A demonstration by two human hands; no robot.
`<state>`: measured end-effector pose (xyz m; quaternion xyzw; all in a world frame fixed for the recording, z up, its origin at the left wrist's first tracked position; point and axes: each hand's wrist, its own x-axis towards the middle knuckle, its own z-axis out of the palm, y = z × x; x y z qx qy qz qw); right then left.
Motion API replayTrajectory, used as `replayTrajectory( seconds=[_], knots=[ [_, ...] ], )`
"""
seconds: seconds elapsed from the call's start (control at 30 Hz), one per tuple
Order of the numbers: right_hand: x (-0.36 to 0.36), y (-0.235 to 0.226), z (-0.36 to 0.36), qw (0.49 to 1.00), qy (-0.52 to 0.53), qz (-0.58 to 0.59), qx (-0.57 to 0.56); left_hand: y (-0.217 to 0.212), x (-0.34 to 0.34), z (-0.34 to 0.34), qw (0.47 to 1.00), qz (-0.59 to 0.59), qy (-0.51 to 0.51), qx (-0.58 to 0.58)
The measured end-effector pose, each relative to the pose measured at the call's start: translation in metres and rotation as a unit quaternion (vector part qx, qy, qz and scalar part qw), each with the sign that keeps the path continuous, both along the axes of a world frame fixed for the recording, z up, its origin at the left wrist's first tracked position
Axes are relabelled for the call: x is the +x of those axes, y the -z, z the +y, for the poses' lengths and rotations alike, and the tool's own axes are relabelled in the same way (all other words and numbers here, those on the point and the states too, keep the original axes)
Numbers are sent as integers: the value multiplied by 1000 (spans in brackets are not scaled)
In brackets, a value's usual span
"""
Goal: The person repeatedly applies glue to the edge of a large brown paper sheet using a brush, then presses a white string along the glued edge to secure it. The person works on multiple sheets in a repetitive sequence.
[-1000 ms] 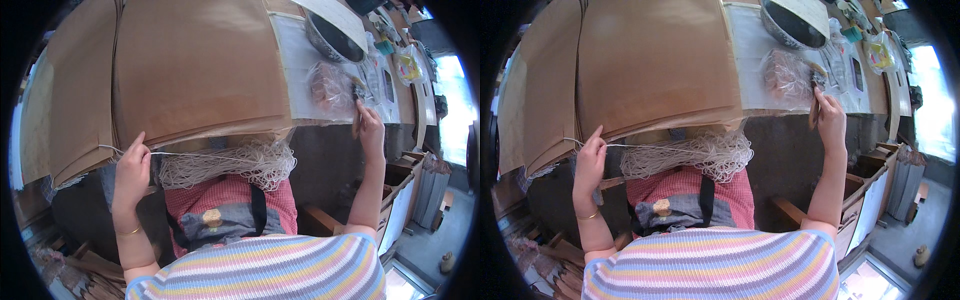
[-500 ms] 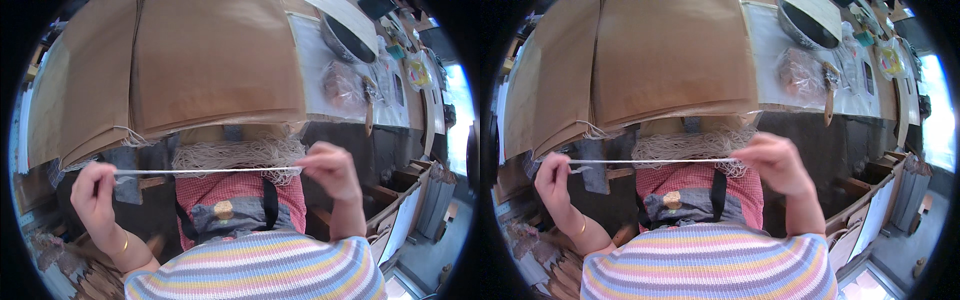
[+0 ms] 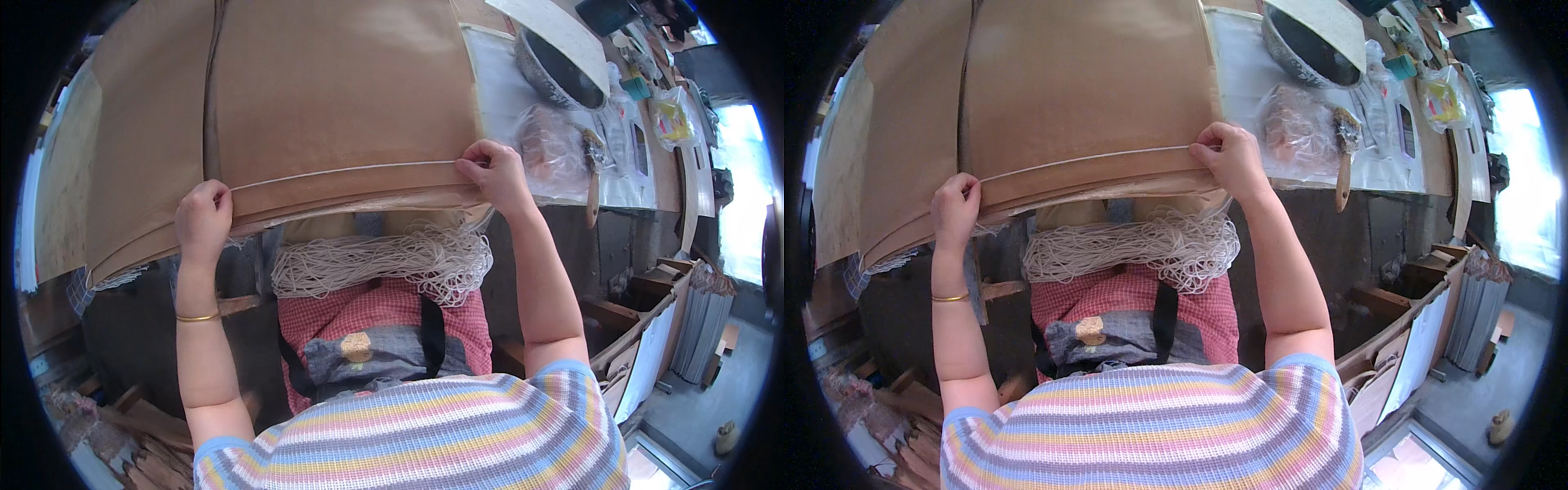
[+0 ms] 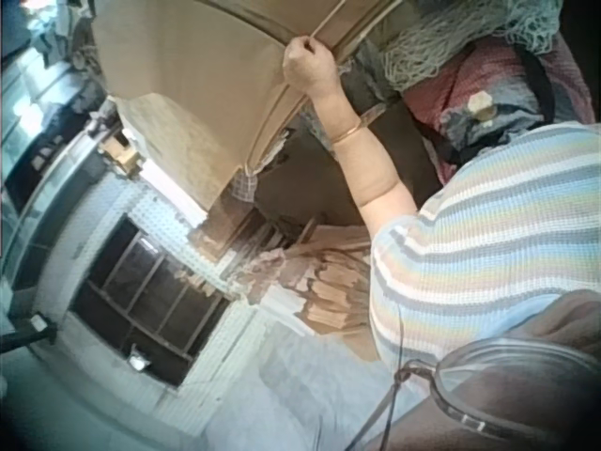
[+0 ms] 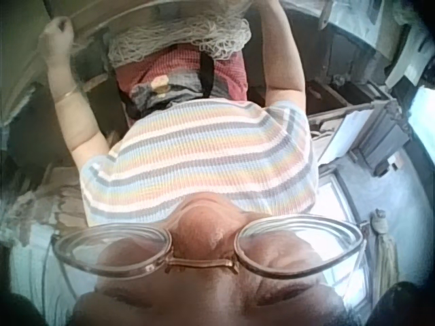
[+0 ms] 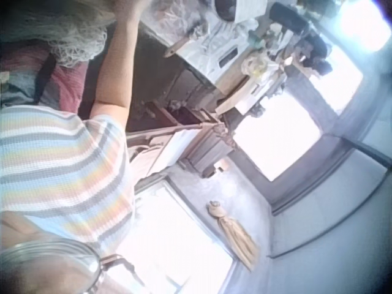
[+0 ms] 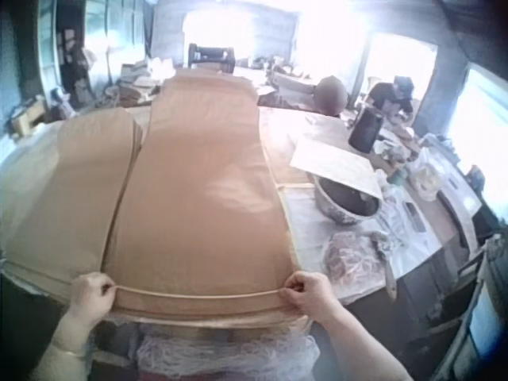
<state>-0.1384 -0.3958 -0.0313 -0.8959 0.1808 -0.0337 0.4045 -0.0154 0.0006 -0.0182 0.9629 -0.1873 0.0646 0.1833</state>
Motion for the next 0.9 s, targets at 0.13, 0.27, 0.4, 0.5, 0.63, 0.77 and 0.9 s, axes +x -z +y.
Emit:
replayTrajectory(
  seconds=[0.13, 0.27, 0.4, 0.5, 0.63, 0.77, 0.9],
  knots=[
    [-3, 12, -2, 998, 2, -60, 9, 1, -2, 1, 994, -11, -32, 105],
    [-7, -8, -16, 960, -17, 46, 277, -5, -17, -17, 972, -180, 43, 142],
    [-8, -3, -3, 965, -3, 2, 262, 1, -23, -11, 973, -130, 183, 52],
    [-9, 3, 13, 994, 40, -101, 6, -4, -21, -17, 967, -20, 248, -61],
    [-2, -10, 29, 924, -72, -274, -257, -8, -18, -16, 963, 37, 263, -42],
    [4, 0, 21, 955, -185, -198, -116, -30, -12, -23, 961, 132, 229, -75],
    [17, -5, 31, 994, -53, -96, -8, -9, 1, -23, 971, 206, 16, -124]
  ],
)
